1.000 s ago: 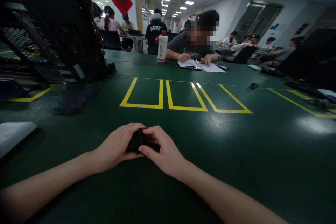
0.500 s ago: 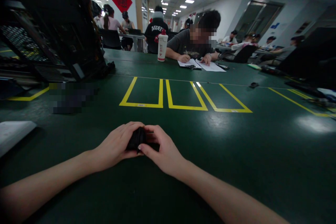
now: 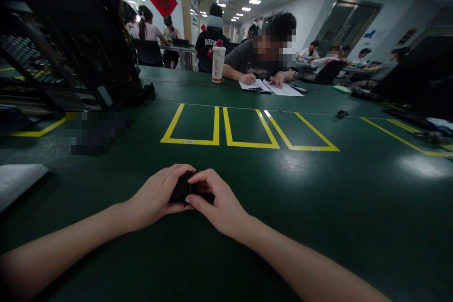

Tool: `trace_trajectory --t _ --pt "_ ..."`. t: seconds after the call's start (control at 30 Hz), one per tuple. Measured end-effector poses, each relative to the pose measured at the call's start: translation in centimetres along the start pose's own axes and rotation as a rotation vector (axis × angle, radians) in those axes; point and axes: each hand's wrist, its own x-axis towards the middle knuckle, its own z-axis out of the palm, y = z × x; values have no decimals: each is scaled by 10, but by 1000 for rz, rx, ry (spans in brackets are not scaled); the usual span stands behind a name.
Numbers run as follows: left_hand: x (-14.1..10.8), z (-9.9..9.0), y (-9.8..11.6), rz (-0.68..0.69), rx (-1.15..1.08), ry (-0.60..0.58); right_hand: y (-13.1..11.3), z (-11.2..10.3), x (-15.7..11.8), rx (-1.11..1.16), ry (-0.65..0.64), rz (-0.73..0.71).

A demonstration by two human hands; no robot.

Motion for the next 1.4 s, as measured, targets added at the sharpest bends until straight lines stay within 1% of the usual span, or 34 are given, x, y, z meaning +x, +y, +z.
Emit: trace_trajectory --t 0.13,0.3,0.43,0.53,0.7,0.83,0.97,1.13,1.33,1.4 --pt "0 0 -1 -3 4 0 -2 0 0 9 -16 52" --pt "-1 0 0 18 1 5 -2 -2 0 60 -44 -7" --pt "0 -1 0 24 5 11 1 -1 0 86 2 -22" --pt "0 -1 1 24 3 17 2 0 1 84 21 -2" --pt "0 0 0 16 1 17 1 -1 2 62 1 66" --pt "0 0 0 20 12 18 0 -2 1 77 -37 25" --pt "0 -1 0 11 9 13 -2 -2 -1 35 -34 -25" --pt "0 -1 1 17 9 12 -2 -1 -1 31 3 -1" --pt "0 0 1 3 -2 11 -3 -1 1 51 -5 58" --pt "0 0 1 2 1 11 -3 -1 1 62 -13 57"
